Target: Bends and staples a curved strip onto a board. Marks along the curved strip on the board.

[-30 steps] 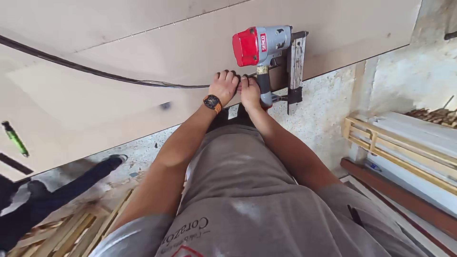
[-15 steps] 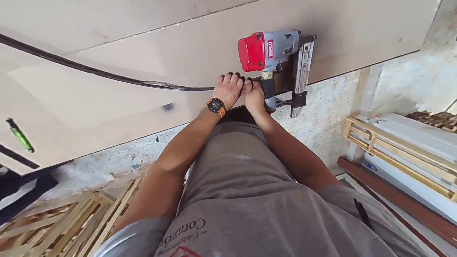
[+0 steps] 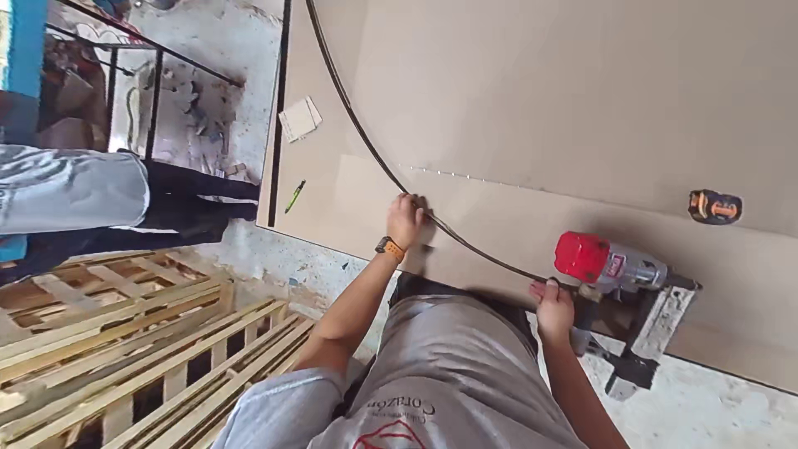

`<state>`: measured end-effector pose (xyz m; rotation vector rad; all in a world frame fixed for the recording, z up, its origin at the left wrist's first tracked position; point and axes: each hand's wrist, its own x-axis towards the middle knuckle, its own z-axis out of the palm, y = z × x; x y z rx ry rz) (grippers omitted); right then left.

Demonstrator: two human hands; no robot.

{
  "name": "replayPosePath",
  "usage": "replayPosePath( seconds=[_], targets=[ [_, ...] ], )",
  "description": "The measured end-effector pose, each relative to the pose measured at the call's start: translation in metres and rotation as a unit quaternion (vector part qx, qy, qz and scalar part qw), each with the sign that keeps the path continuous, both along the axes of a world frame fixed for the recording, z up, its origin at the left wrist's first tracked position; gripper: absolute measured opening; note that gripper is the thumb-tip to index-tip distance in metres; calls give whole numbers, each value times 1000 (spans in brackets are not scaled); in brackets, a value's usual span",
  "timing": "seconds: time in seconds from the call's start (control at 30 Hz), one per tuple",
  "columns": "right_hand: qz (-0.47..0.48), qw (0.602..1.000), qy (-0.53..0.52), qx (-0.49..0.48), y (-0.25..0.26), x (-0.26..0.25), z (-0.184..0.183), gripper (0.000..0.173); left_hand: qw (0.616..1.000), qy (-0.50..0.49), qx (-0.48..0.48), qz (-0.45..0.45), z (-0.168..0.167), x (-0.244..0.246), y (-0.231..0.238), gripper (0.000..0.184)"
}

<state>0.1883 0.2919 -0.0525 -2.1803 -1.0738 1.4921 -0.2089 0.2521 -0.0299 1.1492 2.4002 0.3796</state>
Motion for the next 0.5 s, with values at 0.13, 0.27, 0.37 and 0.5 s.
replayPosePath(
  seconds=[0.13, 0.27, 0.37, 0.5],
  targets=[
    [-7, 1000, -19, 5, 2, 0, 2, 51, 992, -26, 26, 121, -3, -118, 9, 58],
    [-13, 1000, -5, 6, -2, 5, -7, 52, 978, -62, 52, 192, -11, -236, 47, 65],
    [-70, 997, 32, 17, -3, 3, -9, 46, 967, -121, 53, 220, -19, -305, 78, 71],
    [-65, 997, -37, 18, 4, -11, -1, 45, 966, -167, 57, 191, -19, -370, 117, 65]
  ],
)
